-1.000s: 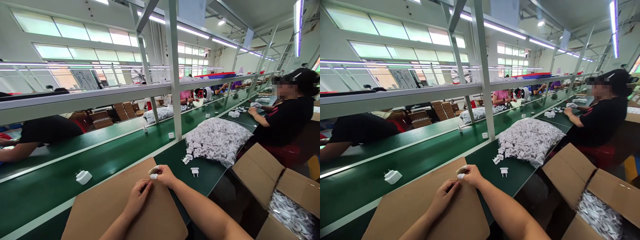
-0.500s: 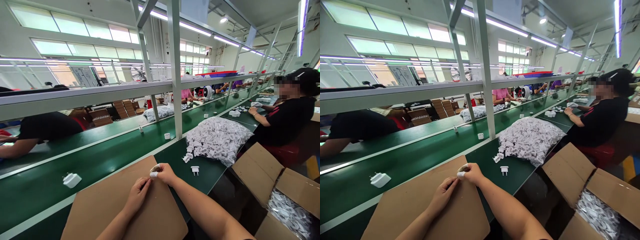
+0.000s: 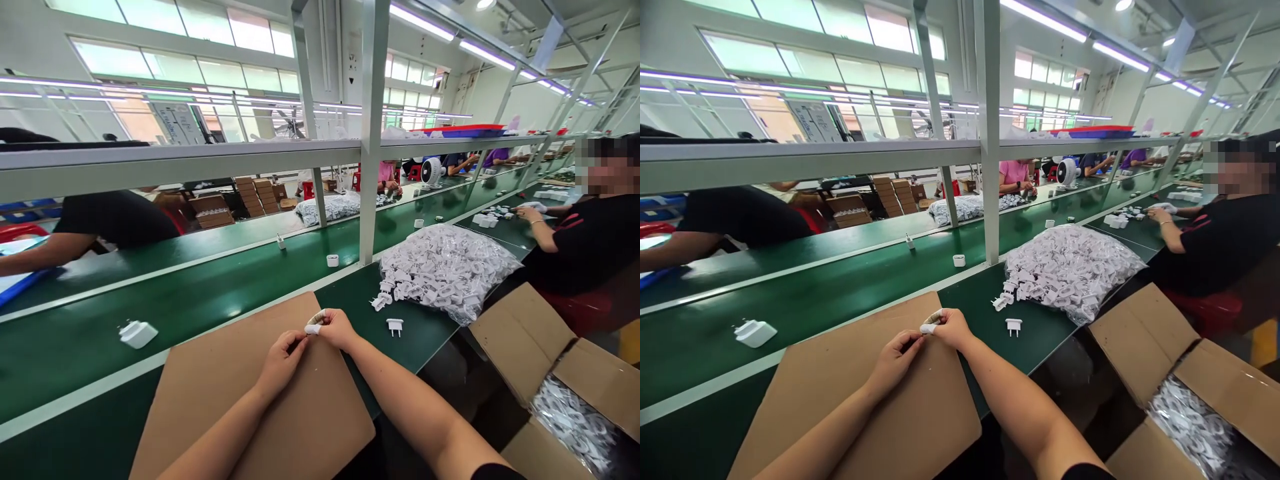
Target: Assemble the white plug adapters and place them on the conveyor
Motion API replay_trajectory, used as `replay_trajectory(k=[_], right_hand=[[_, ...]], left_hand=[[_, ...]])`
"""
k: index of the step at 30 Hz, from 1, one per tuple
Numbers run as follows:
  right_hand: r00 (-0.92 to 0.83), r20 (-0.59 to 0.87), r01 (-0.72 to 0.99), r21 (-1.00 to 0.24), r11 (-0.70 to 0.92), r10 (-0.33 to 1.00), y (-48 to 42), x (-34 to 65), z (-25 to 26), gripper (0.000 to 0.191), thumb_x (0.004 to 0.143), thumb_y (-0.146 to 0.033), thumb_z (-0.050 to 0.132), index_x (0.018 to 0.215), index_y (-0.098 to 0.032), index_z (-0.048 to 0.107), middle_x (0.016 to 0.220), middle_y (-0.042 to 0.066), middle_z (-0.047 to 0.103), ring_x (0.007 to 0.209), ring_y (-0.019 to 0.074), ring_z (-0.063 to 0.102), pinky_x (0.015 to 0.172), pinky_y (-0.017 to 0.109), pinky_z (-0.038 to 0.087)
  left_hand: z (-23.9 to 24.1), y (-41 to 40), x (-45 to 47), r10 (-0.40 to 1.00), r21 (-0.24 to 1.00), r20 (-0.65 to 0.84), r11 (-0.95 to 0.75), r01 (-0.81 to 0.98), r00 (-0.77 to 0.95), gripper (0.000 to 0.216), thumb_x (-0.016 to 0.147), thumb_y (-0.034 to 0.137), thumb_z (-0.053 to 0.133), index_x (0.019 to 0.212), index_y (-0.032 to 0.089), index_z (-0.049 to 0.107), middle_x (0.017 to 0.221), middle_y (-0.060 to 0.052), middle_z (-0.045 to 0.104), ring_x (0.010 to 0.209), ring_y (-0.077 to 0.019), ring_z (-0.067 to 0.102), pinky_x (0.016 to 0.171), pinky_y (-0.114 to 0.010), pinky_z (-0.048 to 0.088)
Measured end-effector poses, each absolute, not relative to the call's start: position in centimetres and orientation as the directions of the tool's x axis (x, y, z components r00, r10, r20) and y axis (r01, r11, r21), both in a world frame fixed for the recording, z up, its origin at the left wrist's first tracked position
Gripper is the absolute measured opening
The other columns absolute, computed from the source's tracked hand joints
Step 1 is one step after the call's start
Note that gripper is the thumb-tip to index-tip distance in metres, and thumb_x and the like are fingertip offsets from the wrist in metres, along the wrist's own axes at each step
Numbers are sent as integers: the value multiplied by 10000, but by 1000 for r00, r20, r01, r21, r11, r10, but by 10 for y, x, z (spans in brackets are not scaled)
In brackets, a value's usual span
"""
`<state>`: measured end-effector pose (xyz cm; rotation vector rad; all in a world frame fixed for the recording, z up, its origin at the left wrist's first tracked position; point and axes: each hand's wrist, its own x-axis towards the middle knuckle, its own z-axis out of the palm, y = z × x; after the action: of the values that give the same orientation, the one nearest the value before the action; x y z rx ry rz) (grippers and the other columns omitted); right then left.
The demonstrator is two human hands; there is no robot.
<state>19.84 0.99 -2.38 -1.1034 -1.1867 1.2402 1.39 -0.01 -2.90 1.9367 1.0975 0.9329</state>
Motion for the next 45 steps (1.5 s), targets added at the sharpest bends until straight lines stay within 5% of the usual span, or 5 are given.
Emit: replay_trajectory(k=[8, 15, 31, 38, 45], right_hand=[[598, 351, 637, -754, -162, 721, 7, 233, -5, 507, 855, -207, 709, 1349, -143, 612, 1432, 236, 527, 1440, 418, 351, 1174, 610, 264], [766, 170, 577, -608, -545, 620, 22, 253, -15, 536, 763, -115, 744, 1272, -34, 597, 1472, 369, 372, 1502, 558, 70, 1134, 709, 136], [498, 280, 774, -571, -274, 821, 15, 250, -15, 240, 850, 0, 587, 965, -174, 706, 1113, 120, 646, 1010, 286, 548, 866, 381, 399], [422, 440, 745, -667, -27, 793, 15, 246, -9, 328, 912, 0, 536, 1177, -155, 652, 1208, 120, 651, 1137, 267, 535, 1005, 367, 438], [280, 617, 626, -698, 347, 735, 15, 229, -17, 202, 958, -117, 548, 1085, -196, 683, 1069, 104, 683, 1082, 282, 565, 967, 425, 497]], left_hand=[[13, 6, -16, 826, 504, 279, -560, 657, 490, 386, 944, 479, 451, 774, 238, 701, 1002, -115, 734, 1001, -295, 648, 901, -421, 505], [42, 4, -48, 872, 129, -44, -478, 869, 487, 360, 884, 393, 455, 609, 239, 626, 829, -105, 690, 837, -301, 642, 775, -422, 432], [60, 24, -58, 766, 369, -327, -435, 821, 553, 379, 750, 622, 707, 852, 258, 735, 999, -76, 739, 894, -294, 692, 734, -342, 498], [66, 104, -32, 858, 494, -80, -408, 768, 507, 723, 778, 756, 619, 1230, 196, 687, 1303, -153, 697, 1177, -340, 670, 939, -378, 552], [23, 185, 31, 987, 466, 75, -158, 870, 139, 1078, 756, 658, 695, 1567, 57, 316, 1650, -272, 295, 1534, -430, 308, 1227, -511, 332]])
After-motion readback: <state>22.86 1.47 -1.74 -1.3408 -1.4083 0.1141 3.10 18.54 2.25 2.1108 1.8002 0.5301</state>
